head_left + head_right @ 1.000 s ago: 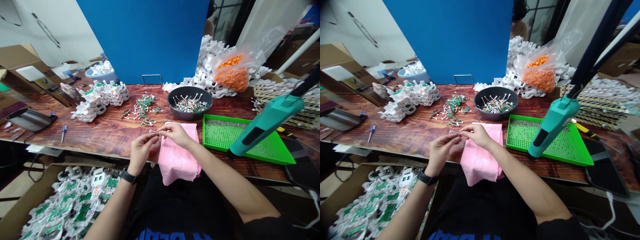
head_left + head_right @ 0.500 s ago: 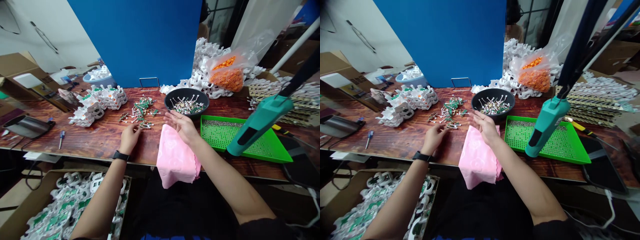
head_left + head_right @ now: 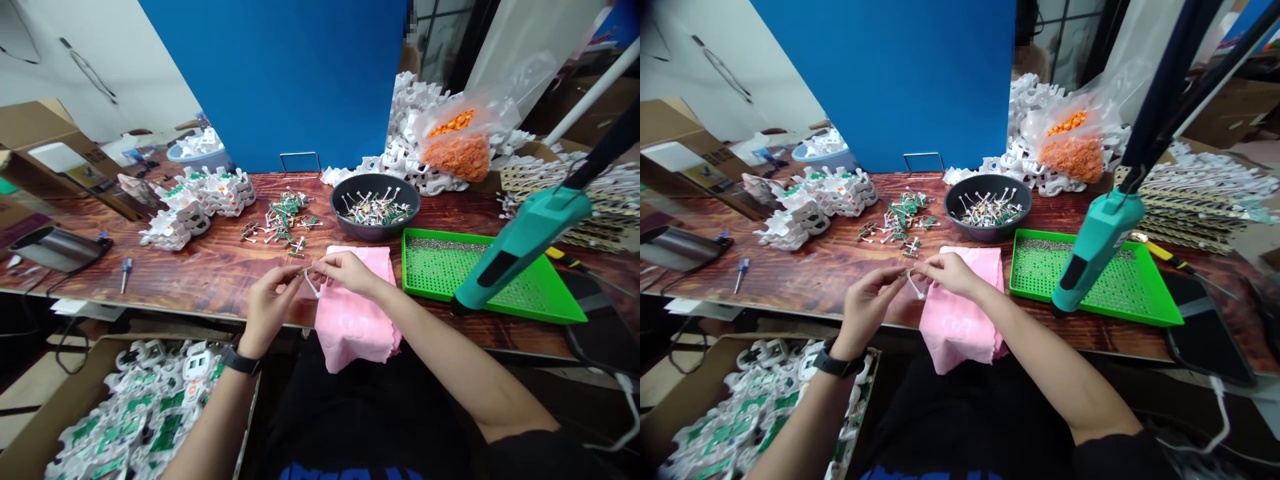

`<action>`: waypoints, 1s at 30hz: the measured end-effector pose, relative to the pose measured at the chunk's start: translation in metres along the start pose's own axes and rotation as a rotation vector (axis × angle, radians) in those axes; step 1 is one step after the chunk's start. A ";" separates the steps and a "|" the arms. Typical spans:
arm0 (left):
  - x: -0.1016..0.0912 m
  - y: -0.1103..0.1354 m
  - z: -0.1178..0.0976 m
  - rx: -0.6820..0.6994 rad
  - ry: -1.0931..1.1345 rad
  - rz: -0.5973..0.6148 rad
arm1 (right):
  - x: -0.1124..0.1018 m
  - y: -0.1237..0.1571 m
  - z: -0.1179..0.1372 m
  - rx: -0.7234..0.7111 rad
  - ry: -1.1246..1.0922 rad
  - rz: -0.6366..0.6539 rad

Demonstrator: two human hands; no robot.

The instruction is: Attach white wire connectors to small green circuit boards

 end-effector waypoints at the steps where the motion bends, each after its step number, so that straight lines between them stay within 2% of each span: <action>1: 0.001 0.001 0.001 -0.028 0.038 0.000 | 0.000 0.000 0.002 -0.023 -0.009 0.015; 5: 0.010 0.001 0.011 -0.217 0.225 0.095 | -0.001 -0.001 0.002 -0.072 -0.022 0.005; 8: 0.016 0.003 0.015 -0.286 0.260 0.202 | -0.001 -0.003 -0.001 -0.073 0.004 -0.017; 16: 0.017 0.004 0.011 -0.185 0.116 0.204 | -0.003 -0.004 -0.004 -0.164 0.212 -0.066; 19: 0.018 0.005 0.013 -0.183 0.109 0.230 | -0.003 -0.004 -0.005 -0.180 0.245 -0.065; 30: 0.019 0.004 0.016 -0.208 0.135 0.184 | -0.001 -0.002 -0.003 -0.207 0.283 -0.074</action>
Point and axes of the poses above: each hand's wrist, its own y-axis away from the middle knuckle, its own x-axis out of the palm, z = x × y, the point moved 7 cm from there along -y, towards the middle knuckle, and after that the axes turned 8 degrees about -z, right-handed, at the moved point
